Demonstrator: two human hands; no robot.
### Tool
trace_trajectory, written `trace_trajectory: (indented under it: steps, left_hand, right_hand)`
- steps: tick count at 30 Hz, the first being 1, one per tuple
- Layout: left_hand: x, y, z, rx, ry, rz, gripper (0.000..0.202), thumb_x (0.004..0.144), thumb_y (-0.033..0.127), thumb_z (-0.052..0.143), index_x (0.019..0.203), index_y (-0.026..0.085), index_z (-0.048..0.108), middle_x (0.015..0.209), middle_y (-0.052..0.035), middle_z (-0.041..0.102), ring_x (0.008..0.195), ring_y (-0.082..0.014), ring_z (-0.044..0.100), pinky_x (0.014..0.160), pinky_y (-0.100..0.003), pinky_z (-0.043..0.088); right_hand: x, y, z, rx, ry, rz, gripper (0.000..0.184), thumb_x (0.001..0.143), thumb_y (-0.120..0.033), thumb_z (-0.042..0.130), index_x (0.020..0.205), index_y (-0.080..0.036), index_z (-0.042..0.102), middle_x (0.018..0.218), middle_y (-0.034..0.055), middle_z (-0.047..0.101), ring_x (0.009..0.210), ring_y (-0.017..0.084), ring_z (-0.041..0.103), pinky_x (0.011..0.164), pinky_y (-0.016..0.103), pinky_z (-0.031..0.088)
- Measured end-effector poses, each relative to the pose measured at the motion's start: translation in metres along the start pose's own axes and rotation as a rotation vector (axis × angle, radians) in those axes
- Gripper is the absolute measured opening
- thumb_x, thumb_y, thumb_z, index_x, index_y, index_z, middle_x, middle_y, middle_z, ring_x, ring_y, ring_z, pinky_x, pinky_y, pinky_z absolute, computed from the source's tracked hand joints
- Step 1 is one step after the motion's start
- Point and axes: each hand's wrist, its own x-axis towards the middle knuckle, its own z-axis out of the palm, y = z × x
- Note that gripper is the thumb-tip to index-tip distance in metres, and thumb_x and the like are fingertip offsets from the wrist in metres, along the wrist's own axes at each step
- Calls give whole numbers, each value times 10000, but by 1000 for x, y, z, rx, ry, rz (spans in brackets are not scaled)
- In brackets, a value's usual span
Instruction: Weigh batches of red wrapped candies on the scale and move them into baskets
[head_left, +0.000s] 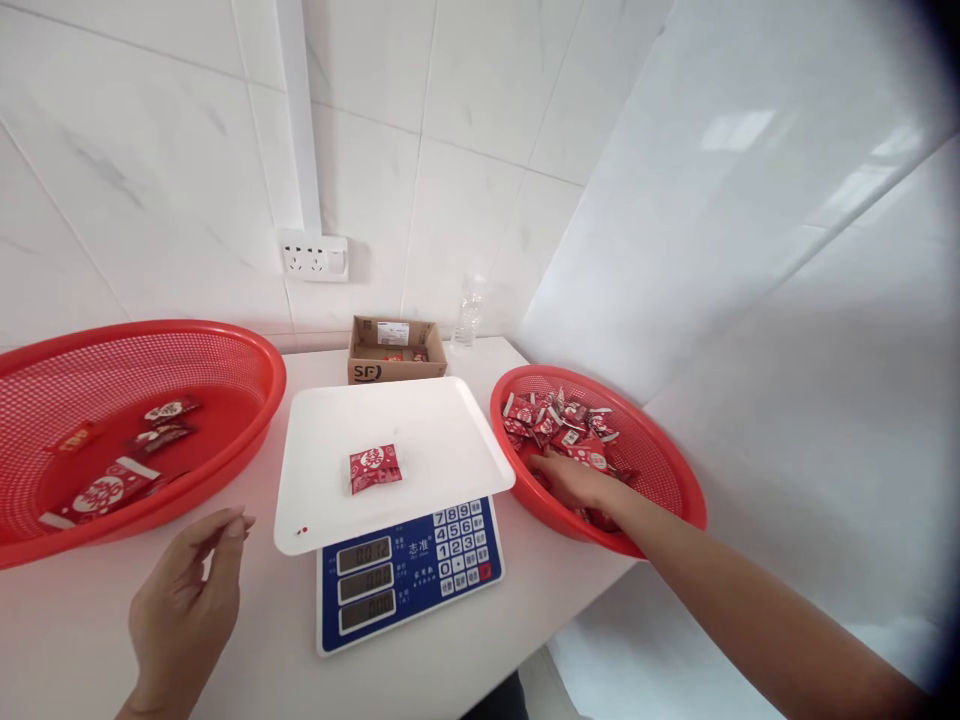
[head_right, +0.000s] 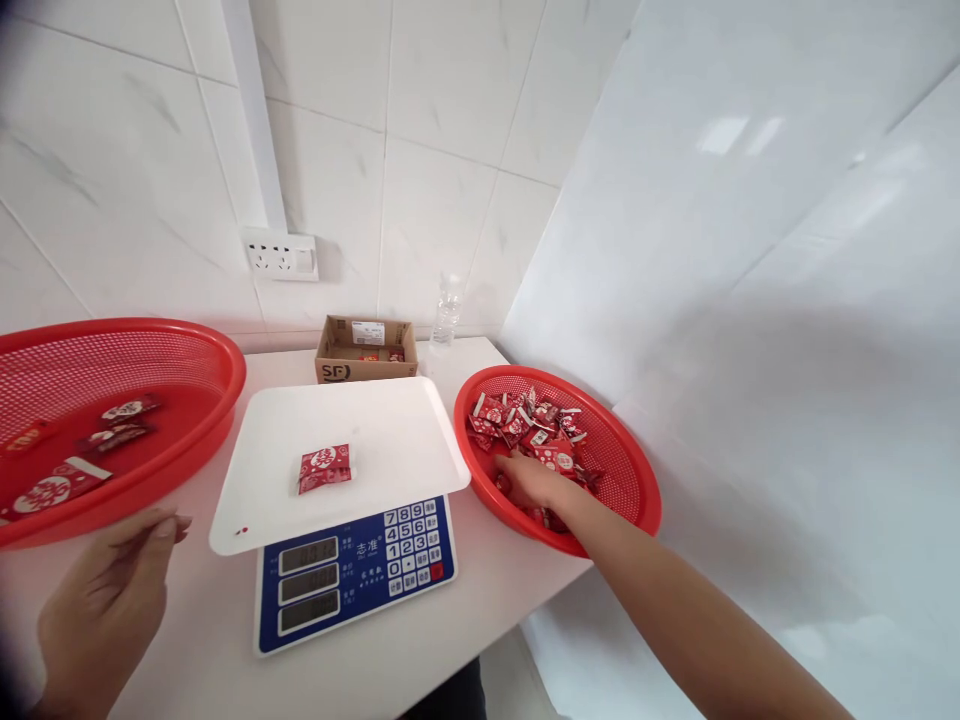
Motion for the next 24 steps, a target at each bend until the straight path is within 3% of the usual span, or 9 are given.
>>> trace_trajectory:
  steps: [3,11,14,17,20,24]
  left_hand:
    - [1,2,-1,-8,4,-28,415,766,609,512,939,248,619,881,-70,717,871,-266,687,858,-458,527]
    - [1,4,-2,-33,-15,-59,420,750,614,519,939,251,614,888,-70,710,879,-272,686,886,-478,515]
    - [1,8,-1,-47,-3,-88,398,737,598,533,912,251,619,870,-68,714,872,-277,690,878,-482,520]
    - [2,7,-1,-61,-10,-107,370,732,570,551,909,254,624,873,-61,716,882,-274,690,886,-477,520]
    - [3,1,0,-72,-17,-90,369,742,565,557,929,254,628,885,-51,716,897,-262,687,905,-459,515]
    - [4,-7,1,-121,0,-35,335,776,533,564,928,243,630,869,-33,714,859,-216,689,863,-374,536]
  right_hand:
    - [9,0,-8,62,-15,31,215,633,-159,681,830,-209,612,716,-11,668,655,181,615,629,282,459]
    - [15,-1,-29,225,192,95,259,699,-305,651,914,-203,546,894,18,664,807,197,620,735,306,470]
    - [11,-15,-38,275,280,107,286,718,-338,628,956,-211,531,964,38,658,828,205,630,744,323,482]
    - [6,-44,-47,414,357,51,335,713,-369,651,993,-236,523,1005,31,645,864,211,633,746,333,499]
    - [0,-84,-44,560,290,-38,348,690,-378,680,974,-252,524,957,12,645,777,194,630,664,327,507]
    - [-5,-127,-23,588,37,-163,331,684,-338,679,955,-248,511,848,-20,649,709,164,616,637,303,492]
